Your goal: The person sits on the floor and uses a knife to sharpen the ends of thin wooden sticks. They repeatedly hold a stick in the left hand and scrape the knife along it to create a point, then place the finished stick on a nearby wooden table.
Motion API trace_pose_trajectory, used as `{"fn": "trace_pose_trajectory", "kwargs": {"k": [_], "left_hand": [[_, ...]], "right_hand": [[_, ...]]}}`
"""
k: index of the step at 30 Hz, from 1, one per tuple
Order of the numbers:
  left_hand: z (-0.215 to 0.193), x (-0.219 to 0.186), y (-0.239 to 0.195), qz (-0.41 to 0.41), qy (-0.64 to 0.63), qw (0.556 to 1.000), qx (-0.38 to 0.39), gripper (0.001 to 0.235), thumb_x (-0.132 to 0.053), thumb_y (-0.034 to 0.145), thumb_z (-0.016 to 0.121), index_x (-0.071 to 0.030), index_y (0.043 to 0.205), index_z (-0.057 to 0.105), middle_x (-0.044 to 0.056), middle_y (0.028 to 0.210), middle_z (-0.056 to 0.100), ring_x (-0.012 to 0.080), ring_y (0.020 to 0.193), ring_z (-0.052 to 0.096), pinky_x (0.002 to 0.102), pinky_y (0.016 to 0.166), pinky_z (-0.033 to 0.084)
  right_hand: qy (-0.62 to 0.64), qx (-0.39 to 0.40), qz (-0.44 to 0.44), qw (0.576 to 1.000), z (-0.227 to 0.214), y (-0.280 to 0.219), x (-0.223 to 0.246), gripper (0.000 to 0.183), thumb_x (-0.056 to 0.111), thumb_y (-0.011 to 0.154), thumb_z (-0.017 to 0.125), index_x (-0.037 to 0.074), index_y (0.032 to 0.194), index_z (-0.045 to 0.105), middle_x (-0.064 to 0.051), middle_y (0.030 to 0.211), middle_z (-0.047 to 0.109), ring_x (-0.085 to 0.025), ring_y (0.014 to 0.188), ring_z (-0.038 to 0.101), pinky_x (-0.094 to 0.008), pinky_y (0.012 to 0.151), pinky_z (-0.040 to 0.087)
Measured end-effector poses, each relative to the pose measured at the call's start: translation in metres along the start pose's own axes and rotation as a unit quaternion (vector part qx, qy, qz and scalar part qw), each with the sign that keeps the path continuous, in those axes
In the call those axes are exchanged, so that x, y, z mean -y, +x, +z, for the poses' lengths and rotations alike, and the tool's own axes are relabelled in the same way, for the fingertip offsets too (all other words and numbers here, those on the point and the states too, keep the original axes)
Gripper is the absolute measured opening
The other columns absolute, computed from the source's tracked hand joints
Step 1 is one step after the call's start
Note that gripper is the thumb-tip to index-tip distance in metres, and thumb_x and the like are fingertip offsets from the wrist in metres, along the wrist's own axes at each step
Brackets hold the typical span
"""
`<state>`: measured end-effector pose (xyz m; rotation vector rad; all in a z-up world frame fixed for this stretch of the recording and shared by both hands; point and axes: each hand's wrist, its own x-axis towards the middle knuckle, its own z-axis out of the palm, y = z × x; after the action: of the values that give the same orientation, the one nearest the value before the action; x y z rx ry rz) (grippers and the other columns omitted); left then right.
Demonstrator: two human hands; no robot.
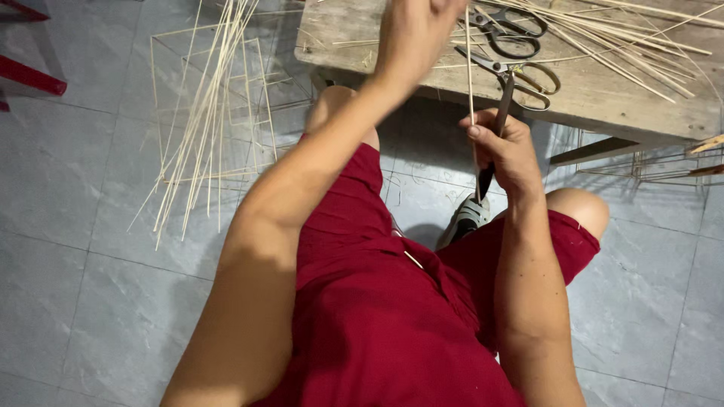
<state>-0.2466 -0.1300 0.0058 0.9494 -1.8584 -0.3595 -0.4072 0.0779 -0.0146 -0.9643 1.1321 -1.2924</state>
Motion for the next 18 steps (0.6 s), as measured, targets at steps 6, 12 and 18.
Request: {"fn": "trace_pose_trajectory", "kwargs": {"k": [6,12,18], "left_hand": [[-0.083,-0.103,-0.111,0.311,-0.057,0.944,0.093,0.024,-0.009,0.107,0.065,-0.016,0.129,0.071,-0.001,0.136,0.065,0.0112,0.105,0.062,0.026,0.080,0.058],[-0.103,-0.140,-0.135,0.391,-0.118,0.907,0.106,0.026,-0.010,0.100,0.070,-0.020,0.124,0.074,-0.005,0.136,0.059,0.0144,0.118,0.060,0.028,0.079,0.052],[-0.083,-0.163,-0.137,0.463,-0.279,0.824,0.168,0.011,-0.009,0.102,0.071,-0.014,0.113,0.072,0.003,0.142,0.059,0.0178,0.128,0.057,0.032,0.096,0.055]], "right_hand": [[0.053,0.030,0.020,0.998,-0.011,-0.020,0.000,0.011,0.005,0.095,0.075,0.000,0.101,0.066,0.001,0.082,0.064,-0.008,0.066,0.057,-0.021,0.057,0.044],[0.060,-0.045,0.005,0.997,-0.002,-0.063,0.027,0.019,0.000,0.089,0.069,0.004,0.106,0.064,-0.005,0.099,0.066,-0.012,0.086,0.064,-0.023,0.072,0.053],[0.192,-0.172,-0.196,0.946,0.037,-0.150,0.051,0.019,0.014,0.109,0.072,0.003,0.117,0.058,-0.007,0.088,0.061,-0.017,0.081,0.062,-0.026,0.073,0.053]]}}
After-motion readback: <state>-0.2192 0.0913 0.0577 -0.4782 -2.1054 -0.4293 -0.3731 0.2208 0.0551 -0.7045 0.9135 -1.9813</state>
